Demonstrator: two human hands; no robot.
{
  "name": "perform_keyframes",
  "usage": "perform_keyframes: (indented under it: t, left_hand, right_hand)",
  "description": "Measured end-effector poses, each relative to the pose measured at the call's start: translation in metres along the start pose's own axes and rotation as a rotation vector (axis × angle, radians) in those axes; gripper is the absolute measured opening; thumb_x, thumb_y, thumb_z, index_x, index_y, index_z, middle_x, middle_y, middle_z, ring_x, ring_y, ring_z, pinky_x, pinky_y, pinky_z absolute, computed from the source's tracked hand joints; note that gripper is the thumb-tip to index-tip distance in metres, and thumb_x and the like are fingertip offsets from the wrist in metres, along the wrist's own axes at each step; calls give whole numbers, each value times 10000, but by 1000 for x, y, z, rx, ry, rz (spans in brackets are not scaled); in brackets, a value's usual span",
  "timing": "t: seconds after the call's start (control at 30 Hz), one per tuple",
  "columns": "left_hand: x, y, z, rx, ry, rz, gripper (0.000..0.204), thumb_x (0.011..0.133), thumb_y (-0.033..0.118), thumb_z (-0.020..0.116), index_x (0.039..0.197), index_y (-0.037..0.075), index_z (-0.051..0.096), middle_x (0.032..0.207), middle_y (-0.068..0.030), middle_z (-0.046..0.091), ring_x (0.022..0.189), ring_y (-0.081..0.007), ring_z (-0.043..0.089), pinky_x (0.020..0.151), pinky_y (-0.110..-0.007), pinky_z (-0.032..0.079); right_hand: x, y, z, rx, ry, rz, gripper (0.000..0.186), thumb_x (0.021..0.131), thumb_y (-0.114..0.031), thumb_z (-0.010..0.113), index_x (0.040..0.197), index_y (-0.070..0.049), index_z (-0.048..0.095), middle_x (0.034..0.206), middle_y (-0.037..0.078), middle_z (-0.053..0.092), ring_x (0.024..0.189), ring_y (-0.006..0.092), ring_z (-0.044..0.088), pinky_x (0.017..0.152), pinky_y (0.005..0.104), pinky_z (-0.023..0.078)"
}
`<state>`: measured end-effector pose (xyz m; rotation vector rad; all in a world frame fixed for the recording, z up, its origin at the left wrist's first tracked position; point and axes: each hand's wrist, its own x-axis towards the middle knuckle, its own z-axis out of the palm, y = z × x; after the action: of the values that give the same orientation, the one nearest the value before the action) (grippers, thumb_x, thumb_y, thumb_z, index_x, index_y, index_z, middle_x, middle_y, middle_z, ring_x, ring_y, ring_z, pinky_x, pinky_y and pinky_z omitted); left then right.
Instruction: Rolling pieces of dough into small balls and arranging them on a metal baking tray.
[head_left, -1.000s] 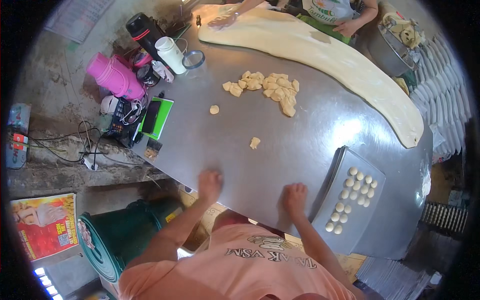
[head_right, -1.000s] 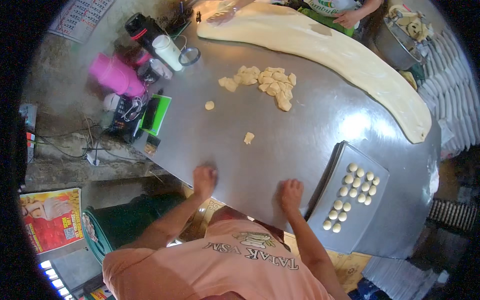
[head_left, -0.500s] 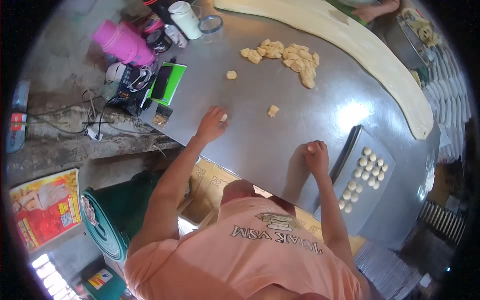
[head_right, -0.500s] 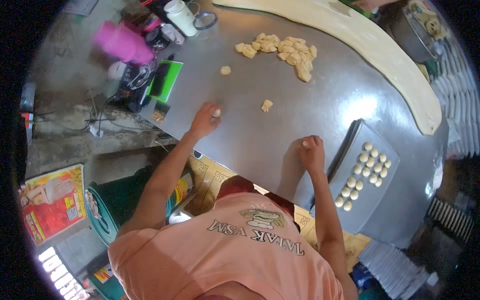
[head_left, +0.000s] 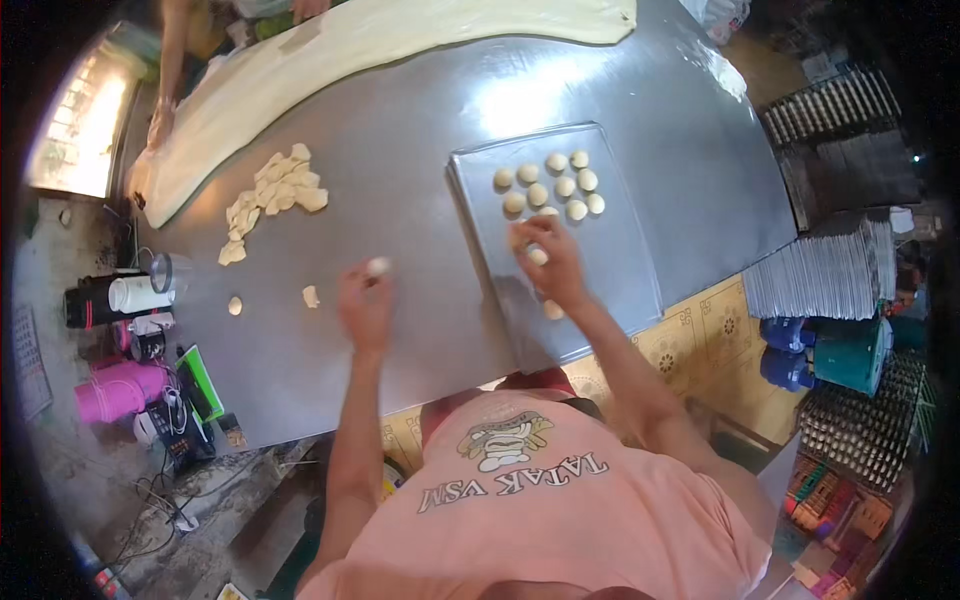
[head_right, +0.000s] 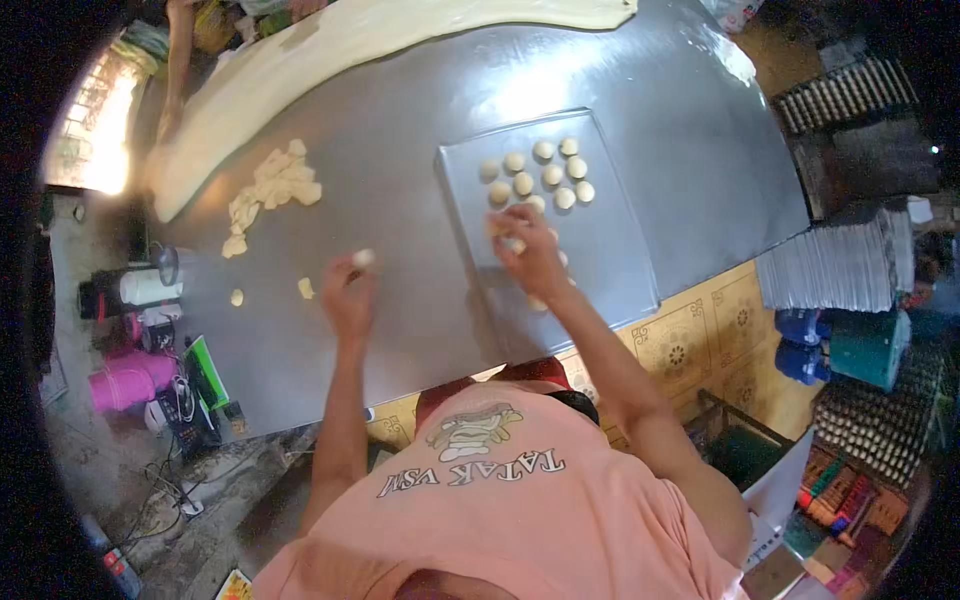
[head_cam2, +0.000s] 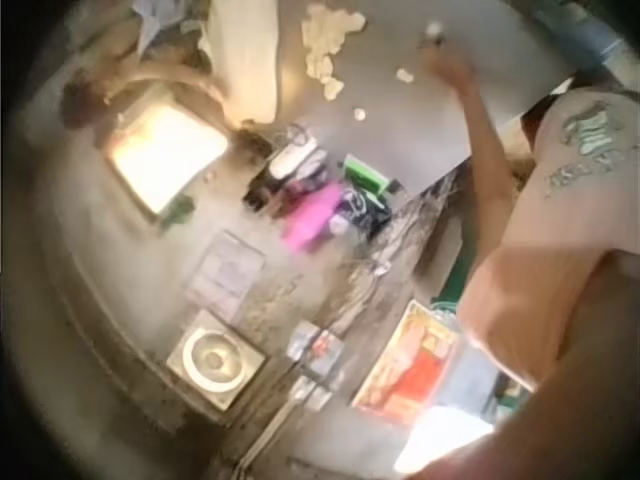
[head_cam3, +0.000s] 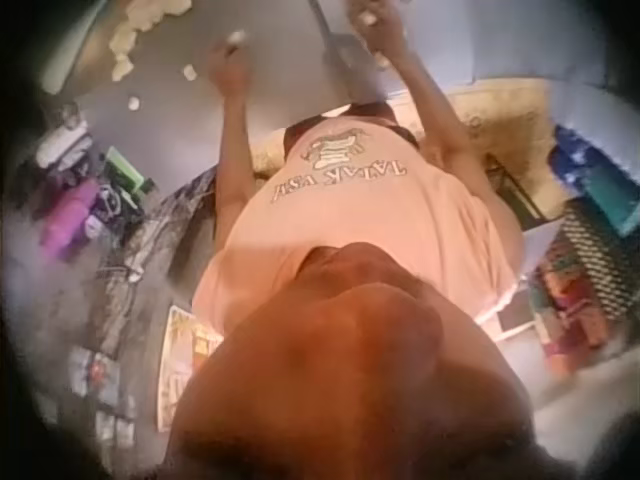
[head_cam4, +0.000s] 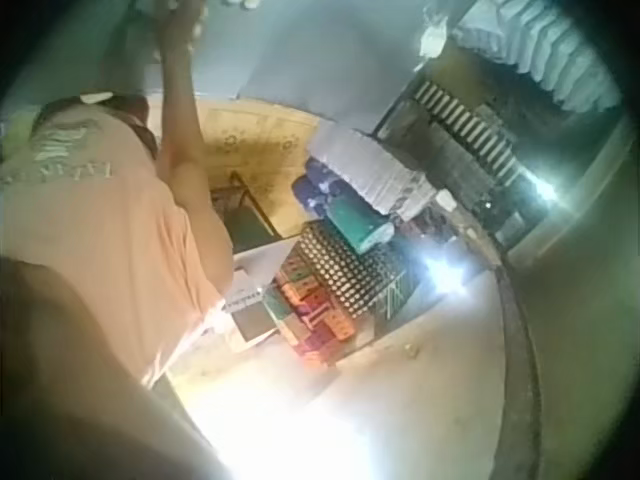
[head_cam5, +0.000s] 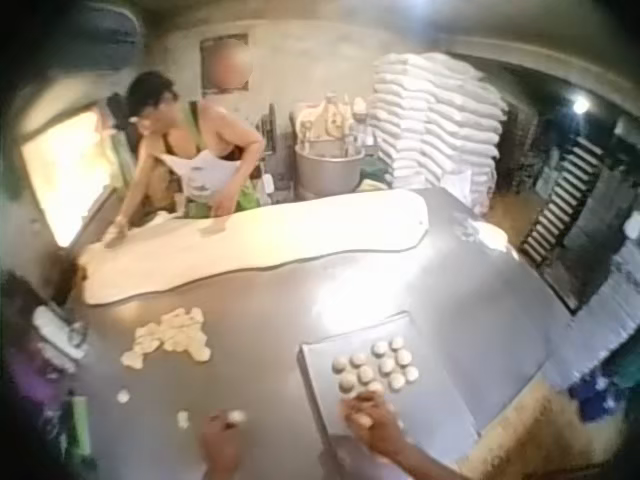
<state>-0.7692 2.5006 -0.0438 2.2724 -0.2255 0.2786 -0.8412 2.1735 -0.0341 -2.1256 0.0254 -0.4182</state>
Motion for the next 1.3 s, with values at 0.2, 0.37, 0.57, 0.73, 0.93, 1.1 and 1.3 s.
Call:
perform_keyframes:
  t: [0.2,0.37,0.57,0.73,0.93,1.1,1.3]
  left_hand:
    - [12,187,149,-67,-117,456,268,852,199,834,1086,97,750,1071,-70,749,1015,-281,647,919,-468,423]
    - [-20,227,211,7,-203,439,264,832,256,843,1059,140,773,1045,-19,742,994,-251,606,892,-468,388]
    - [-24,225,238,89,-299,415,236,853,264,842,1049,138,800,1017,-72,742,981,-306,638,911,-481,421]
    - [63,239,261,88,-97,388,228,845,286,807,1008,129,781,972,-43,707,998,-301,608,866,-489,428]
    - [130,229,338,486,-426,531,268,878,312,774,1018,87,812,936,-119,767,994,-334,688,914,-493,499]
    - [126,195,306,89,-283,378,289,864,208,737,1107,57,775,1061,-175,749,1057,-385,695,952,-504,543]
    - [-26,106,100,385,160,-207,231,919,76,638,1124,-30,636,1074,-199,617,1037,-404,610,936,-496,490]
  right_hand:
    - [7,44,-143,-55,216,82,361,868,9,807,1218,-46,738,1171,134,724,1027,282,731,863,387,605]
    - [-16,86,-162,-168,94,2,355,863,23,798,1205,-51,741,1181,143,709,1017,315,724,863,393,604]
    - [-16,122,-158,-85,-131,169,350,863,-46,789,1208,-78,740,1206,150,670,1074,342,688,920,431,575]
    - [2,122,-172,-90,-54,141,299,881,-109,767,1177,-80,736,1186,168,661,1138,369,657,952,463,553]
    - [16,113,-177,-119,44,90,242,893,-74,734,1135,-60,738,1170,161,662,1129,357,656,919,444,566]
    - [-1,125,-190,-46,120,174,229,904,-20,701,1126,-51,746,1134,149,682,1073,314,677,884,407,570]
    - [-17,145,-220,-49,168,285,234,903,29,675,1115,-34,751,1054,116,709,985,243,683,847,350,553]
